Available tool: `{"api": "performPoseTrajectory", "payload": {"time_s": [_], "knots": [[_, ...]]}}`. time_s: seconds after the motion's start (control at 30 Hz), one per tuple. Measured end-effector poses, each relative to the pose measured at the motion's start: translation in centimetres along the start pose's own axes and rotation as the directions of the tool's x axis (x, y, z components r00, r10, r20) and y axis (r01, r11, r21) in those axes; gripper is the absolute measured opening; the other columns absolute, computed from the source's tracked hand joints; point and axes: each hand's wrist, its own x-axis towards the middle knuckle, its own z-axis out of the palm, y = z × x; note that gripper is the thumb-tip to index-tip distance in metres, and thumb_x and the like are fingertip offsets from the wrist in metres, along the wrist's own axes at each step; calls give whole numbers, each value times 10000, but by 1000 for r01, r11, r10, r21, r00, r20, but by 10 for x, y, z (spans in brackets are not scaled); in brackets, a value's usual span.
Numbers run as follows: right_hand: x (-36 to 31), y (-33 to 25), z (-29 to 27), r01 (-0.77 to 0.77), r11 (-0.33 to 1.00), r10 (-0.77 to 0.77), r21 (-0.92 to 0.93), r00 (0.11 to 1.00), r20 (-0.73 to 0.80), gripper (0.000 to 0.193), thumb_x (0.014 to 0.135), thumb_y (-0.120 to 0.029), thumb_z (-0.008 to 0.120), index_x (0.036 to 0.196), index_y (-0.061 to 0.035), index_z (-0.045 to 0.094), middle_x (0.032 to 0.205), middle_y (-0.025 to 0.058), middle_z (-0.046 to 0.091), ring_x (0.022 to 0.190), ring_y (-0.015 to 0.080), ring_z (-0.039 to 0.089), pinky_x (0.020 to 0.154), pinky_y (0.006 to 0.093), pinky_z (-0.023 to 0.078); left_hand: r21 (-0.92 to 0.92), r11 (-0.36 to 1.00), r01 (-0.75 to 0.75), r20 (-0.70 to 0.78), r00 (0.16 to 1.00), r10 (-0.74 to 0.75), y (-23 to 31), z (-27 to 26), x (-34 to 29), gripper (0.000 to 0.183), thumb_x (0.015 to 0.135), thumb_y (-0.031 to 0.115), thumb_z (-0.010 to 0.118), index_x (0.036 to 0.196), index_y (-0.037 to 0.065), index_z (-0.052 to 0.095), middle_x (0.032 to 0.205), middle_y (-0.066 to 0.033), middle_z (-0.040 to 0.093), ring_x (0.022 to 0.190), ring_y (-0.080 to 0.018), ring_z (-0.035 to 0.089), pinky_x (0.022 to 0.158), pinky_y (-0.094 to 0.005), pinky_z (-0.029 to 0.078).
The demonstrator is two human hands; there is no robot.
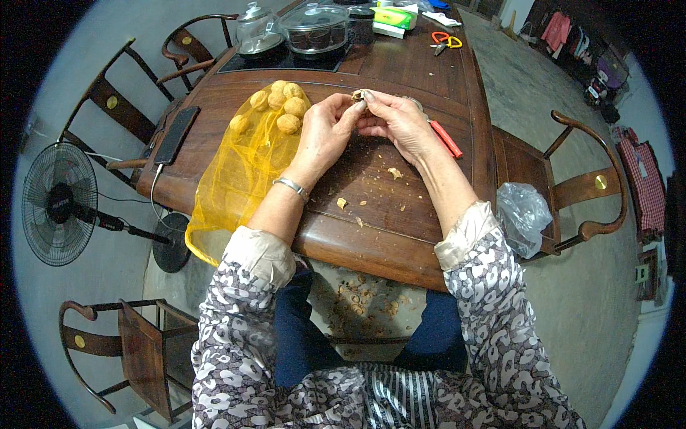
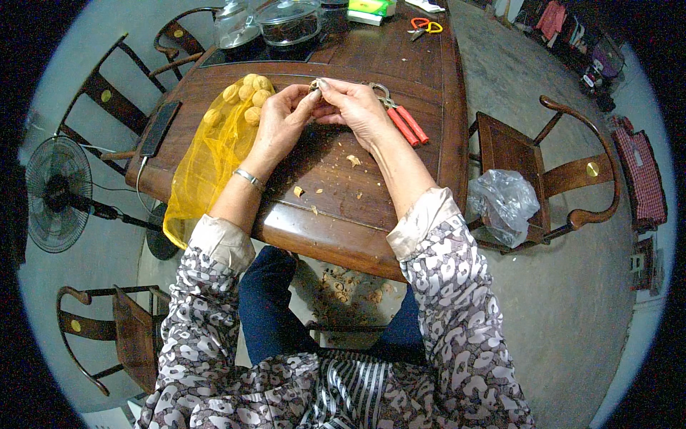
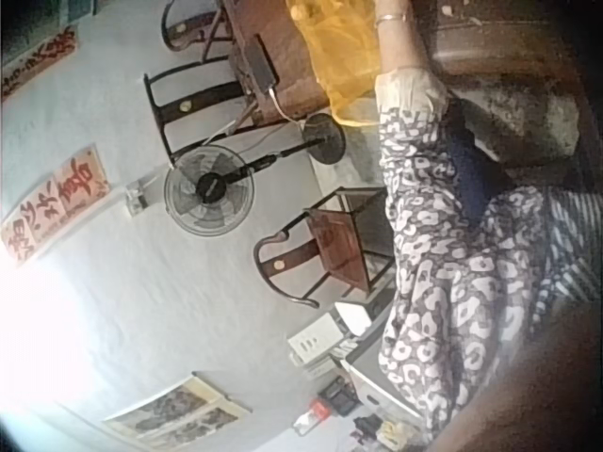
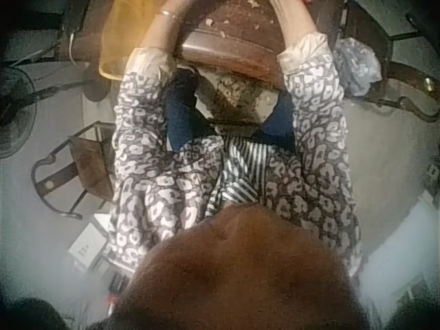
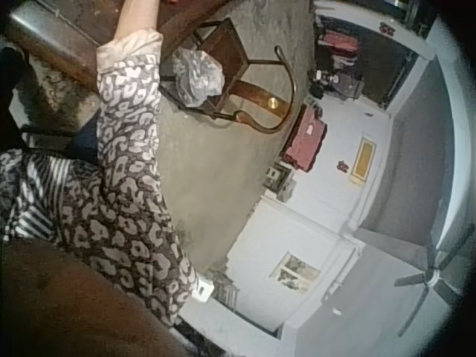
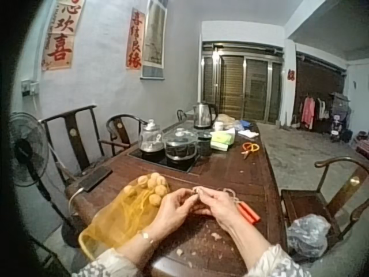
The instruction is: The person sits on the floor and uses a red nutcracker to crack walnuts taken from a yellow mesh bag. Shells are discarded on the table and floor, and the person removes the nutmeat from the cracked shells by hand.
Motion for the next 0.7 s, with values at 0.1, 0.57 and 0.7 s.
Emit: {"api": "performPoseTrajectory", "payload": {"time_s": [0.1,0.57,0.7], "knots": [[0,3,0,7,999,-7,38,1000,-21,302,964,-249,533,1152,-25,608,976,65,658,816,147,651,704,257,553,-29,1000,7,7,1000,-7,4,3,-1,299,948,209,567,1086,-55,600,906,-57,668,817,-81,607,692,-210,489],[0,1,0,-21,997,21,75,1000,-8,282,975,-238,507,1123,-17,599,1007,72,644,843,145,644,751,265,556,-7,1000,27,-96,995,-27,9,0,-4,235,923,175,600,1044,-23,638,789,-9,644,695,-45,559,581,-187,439],[-1,-1,-4,-9,996,11,86,1000,-29,281,971,-244,515,1113,-18,601,1011,81,646,856,157,643,759,279,559,82,996,24,-128,992,-14,17,-2,-3,253,881,161,658,1039,-35,637,786,-18,660,649,-49,569,552,-187,447]]}}
